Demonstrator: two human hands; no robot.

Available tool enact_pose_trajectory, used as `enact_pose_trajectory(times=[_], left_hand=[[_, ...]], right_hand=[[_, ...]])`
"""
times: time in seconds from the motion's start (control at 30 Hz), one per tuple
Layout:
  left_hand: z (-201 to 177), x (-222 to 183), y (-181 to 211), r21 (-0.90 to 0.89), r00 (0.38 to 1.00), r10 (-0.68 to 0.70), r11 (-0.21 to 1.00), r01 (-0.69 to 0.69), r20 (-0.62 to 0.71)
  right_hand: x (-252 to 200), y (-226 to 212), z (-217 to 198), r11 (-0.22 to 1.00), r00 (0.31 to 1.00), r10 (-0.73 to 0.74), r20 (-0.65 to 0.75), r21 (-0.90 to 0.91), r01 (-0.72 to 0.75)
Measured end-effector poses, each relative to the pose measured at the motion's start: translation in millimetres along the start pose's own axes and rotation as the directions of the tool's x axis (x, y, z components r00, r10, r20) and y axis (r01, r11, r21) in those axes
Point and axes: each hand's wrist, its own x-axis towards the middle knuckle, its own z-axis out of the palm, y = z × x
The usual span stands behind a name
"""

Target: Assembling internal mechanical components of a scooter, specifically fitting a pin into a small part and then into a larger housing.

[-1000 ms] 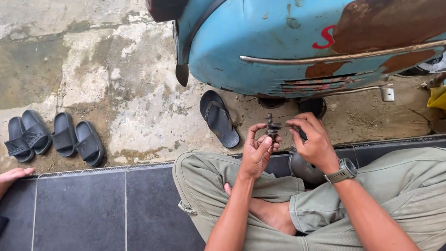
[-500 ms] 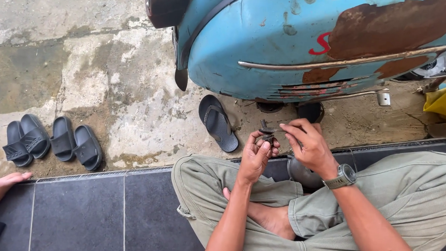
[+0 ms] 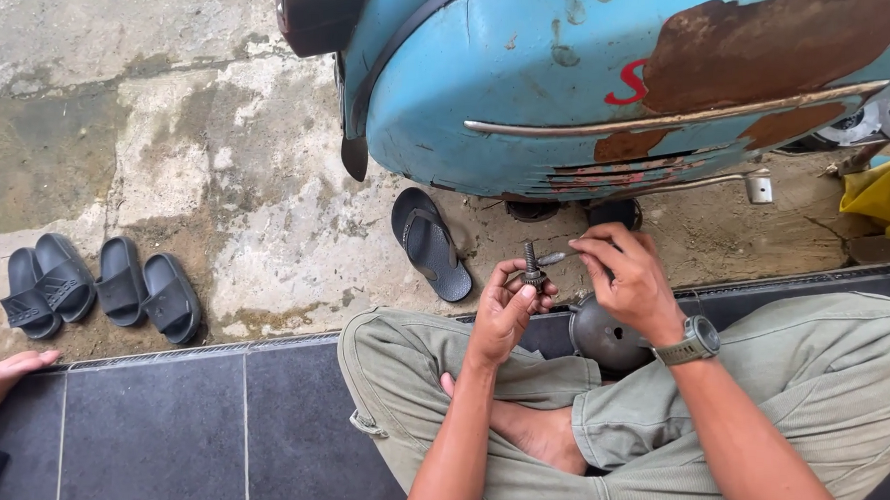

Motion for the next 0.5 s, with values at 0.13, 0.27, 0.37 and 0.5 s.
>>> enact_pose_trajectory(times=[0.13, 0.27, 0.37, 0.5], left_hand=[[5, 1, 1, 0.019, 1.000, -0.012, 1.000, 0.013, -0.006], [-1, -2, 0, 0.019, 1.000, -0.010, 1.000, 0.010, 0.010], [1, 1, 0, 0.028, 1.000, -0.018, 0.999, 0.017, 0.024], [3, 1, -1, 0.041, 0.999, -0.024, 0.999, 0.023, 0.024]], right_hand=[[5, -15, 0, 0.998, 1.000, -0.009, 0.023, 0.068, 0.008], [4, -8, -3, 0.999, 1.000, -0.019, 0.021, 0.035, 0.018], [9, -12, -10, 0.998, 0.999, -0.023, 0.033, 0.053, 0.021], [7, -21, -4, 0.998, 0.998, -0.018, 0.061, 0.053, 0.015]])
